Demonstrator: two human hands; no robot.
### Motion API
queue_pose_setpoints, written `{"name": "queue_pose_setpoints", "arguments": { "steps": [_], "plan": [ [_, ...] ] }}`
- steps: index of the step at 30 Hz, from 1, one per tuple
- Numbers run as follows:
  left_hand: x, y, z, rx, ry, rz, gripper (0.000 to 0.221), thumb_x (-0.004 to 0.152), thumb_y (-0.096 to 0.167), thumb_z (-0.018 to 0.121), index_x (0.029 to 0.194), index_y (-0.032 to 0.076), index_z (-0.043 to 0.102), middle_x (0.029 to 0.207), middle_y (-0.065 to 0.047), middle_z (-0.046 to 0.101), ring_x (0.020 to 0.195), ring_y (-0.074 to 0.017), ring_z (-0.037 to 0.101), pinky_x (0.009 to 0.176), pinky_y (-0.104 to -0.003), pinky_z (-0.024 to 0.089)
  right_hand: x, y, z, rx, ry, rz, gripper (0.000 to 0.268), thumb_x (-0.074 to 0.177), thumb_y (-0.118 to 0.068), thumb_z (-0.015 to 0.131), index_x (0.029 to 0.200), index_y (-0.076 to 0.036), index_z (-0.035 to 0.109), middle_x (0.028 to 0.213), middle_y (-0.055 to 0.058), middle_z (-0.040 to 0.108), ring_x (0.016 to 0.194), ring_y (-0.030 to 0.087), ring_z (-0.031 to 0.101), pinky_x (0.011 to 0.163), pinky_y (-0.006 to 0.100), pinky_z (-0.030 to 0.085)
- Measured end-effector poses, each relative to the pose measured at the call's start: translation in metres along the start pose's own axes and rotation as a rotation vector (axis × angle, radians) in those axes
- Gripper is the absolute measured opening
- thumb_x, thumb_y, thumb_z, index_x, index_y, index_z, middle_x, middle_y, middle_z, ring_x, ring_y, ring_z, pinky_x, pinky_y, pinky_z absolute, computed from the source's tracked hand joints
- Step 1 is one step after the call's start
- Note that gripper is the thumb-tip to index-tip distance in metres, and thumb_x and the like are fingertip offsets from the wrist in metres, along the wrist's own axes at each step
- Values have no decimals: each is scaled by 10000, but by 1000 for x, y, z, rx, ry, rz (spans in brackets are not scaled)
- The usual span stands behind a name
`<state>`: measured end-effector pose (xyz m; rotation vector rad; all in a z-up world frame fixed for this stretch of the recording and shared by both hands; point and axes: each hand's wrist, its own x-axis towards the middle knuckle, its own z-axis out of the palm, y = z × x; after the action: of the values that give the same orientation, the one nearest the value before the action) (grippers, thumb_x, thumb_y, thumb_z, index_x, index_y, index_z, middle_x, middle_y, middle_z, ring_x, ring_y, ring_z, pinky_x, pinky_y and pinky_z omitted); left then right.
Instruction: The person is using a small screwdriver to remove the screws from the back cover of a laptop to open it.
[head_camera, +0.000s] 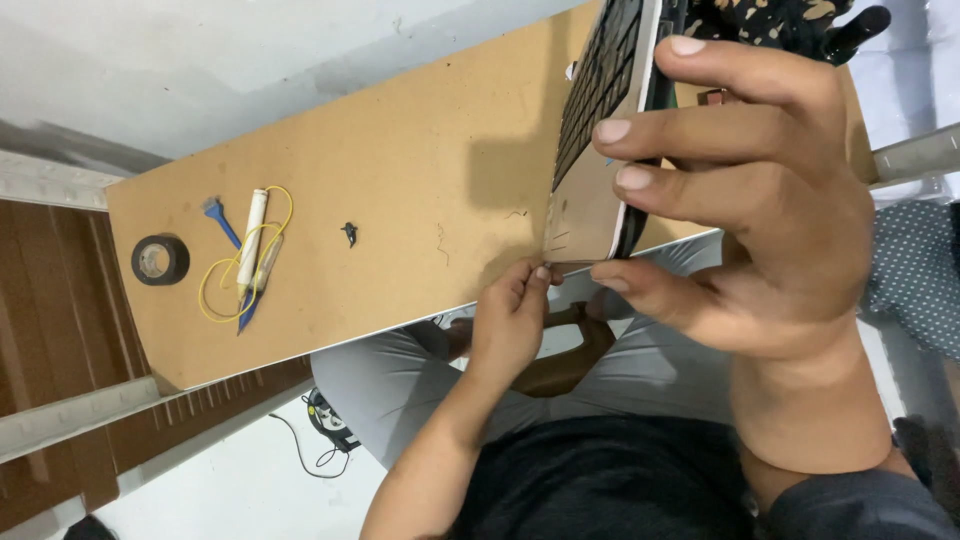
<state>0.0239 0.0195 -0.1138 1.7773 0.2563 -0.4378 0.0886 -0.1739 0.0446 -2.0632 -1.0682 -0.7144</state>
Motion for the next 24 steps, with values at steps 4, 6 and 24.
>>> {"name": "queue_pose_setpoints", "arguments": {
  "steps": [4, 6, 24],
  "plan": [
    [-2, -10, 26, -27, 232, 143, 307, 1051, 268, 464, 878, 134, 680, 561, -4, 535, 539, -148, 520, 573, -331, 407, 0, 1, -4, -27, -22, -6, 395, 1007, -380, 701, 1174, -35, 604, 1261, 174, 696, 1355, 483, 551, 1119, 575, 518],
    [-2, -8, 35, -86, 262, 91, 325, 1054, 288, 451, 895, 121, 680, 575, -2, 534, 552, -141, 521, 573, -324, 430, -1, 1, -2, -11, -1, -8, 392, 1007, -358, 706, 1173, -20, 597, 1251, 192, 687, 1355, 484, 526, 1140, 580, 533],
    [4, -32, 73, -288, 279, 117, 273, 1043, 287, 530, 949, 120, 724, 747, 32, 659, 712, -98, 592, 700, -281, 473, -100, 5, -18, 54, 254, 313, 498, 992, -406, 528, 1187, 48, 465, 1649, 281, 332, 1635, 508, 382, 1412, 640, 388]
  ]
}}
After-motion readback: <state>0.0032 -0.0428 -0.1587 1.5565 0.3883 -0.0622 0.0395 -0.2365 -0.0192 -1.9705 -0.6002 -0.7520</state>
